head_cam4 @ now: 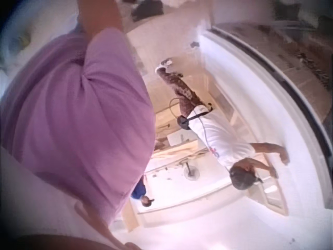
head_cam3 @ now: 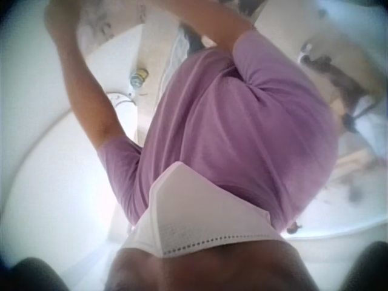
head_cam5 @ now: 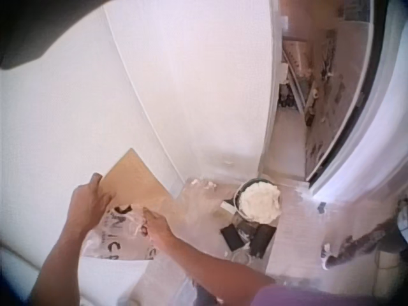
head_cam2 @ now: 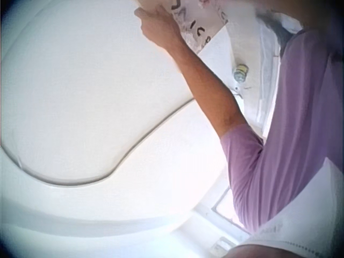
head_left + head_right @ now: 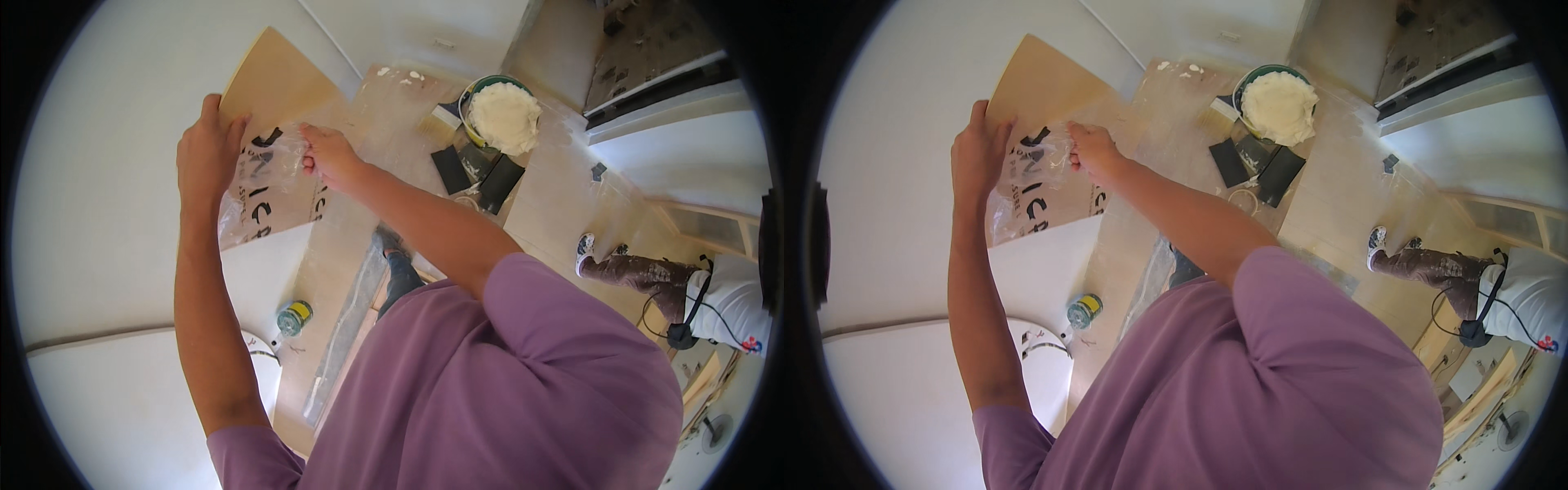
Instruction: The person removes protective film from a cabinet door and wipes it with a cloth. They then kneel to install the door onto a cabinet under a sink, aligning it with the hinges and securing it in place.
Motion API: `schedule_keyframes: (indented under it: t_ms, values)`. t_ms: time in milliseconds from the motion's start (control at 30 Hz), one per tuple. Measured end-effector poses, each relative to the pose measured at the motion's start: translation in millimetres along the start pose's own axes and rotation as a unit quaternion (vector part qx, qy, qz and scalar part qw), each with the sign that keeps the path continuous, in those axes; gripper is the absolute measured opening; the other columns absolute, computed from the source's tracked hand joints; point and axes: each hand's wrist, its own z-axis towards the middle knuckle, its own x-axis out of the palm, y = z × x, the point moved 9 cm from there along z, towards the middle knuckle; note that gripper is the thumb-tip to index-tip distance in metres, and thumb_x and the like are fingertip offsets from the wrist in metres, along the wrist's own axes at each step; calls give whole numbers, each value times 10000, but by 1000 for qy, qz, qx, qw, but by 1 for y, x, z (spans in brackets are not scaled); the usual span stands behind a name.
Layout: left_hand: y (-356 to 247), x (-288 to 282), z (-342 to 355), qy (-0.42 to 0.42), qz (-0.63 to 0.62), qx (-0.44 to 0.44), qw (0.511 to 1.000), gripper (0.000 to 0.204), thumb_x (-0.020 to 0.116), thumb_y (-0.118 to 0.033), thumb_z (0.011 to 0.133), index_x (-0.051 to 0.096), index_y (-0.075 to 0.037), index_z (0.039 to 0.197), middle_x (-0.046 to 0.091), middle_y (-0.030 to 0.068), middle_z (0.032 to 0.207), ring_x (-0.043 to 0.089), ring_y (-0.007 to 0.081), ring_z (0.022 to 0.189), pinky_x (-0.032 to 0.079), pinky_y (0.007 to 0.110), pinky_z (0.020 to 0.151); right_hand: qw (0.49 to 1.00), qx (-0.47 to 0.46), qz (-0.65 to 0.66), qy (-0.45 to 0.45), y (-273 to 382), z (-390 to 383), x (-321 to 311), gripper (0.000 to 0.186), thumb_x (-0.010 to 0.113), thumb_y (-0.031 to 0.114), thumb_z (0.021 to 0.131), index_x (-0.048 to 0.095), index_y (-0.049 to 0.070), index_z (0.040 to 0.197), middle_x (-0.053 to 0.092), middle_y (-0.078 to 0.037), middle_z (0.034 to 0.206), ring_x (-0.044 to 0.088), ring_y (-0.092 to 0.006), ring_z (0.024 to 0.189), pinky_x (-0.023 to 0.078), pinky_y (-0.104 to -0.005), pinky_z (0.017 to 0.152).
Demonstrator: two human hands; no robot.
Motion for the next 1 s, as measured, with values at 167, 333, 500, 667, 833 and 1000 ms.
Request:
schedule_keyframes:
  t_ms: [167, 333, 500, 667, 833, 1000]
  values:
    - [0, 5, -9, -2, -1, 20, 1000, 381, 681, -319, 957, 556, -69, 1217, 723, 222, 893, 694, 428, 854, 530, 500, 705, 998, 45, 32, 24, -26, -41, -17, 356, 583, 361, 1036, 458, 118, 807, 390, 5, 633, 465, -165, 588, 436, -353, 572]
    - [3, 3, 1, -3, 26, 18, 999, 420, 687, -344, 952, 553, -70, 1240, 722, 231, 894, 693, 435, 861, 541, 502, 717, 997, 65, 22, 28, -72, -67, -41, 355, 577, 356, 1033, 457, 114, 802, 402, 0, 633, 480, -177, 603, 447, -357, 596]
    - [25, 10, 12, 0, 16, 11, 1000, 457, 678, -379, 955, 553, -71, 1268, 725, 233, 914, 696, 438, 872, 549, 505, 732, 975, 174, -131, 43, -163, -156, -117, 393, 552, 439, 1027, 556, 72, 887, 537, -24, 776, 550, -161, 687, 503, -355, 638]
    - [22, 9, 14, 8, 21, -6, 1000, 437, 665, -375, 966, 565, -86, 1278, 736, 220, 953, 711, 416, 892, 549, 484, 767, 983, 101, -146, -37, -106, -112, -154, 533, 577, 546, 999, 561, 46, 1182, 583, -94, 1095, 579, -205, 985, 529, -415, 848]
    - [22, 10, 10, 14, 7, -10, 1000, 440, 662, -376, 965, 568, -83, 1279, 738, 217, 970, 711, 415, 903, 546, 483, 784, 984, 144, 86, 65, -67, -53, 31, 840, 620, 599, 954, 324, 76, 1542, 379, -164, 1521, 394, -346, 1378, 441, -551, 1033]
    - [16, 7, 10, -9, 9, 6, 1000, 460, 675, -379, 949, 567, -60, 1264, 733, 219, 943, 701, 428, 885, 549, 494, 753, 955, 131, 266, 29, -59, -22, 107, 366, 580, 406, 1035, 565, 65, 1167, 596, -88, 1006, 553, -238, 830, 499, -402, 686]
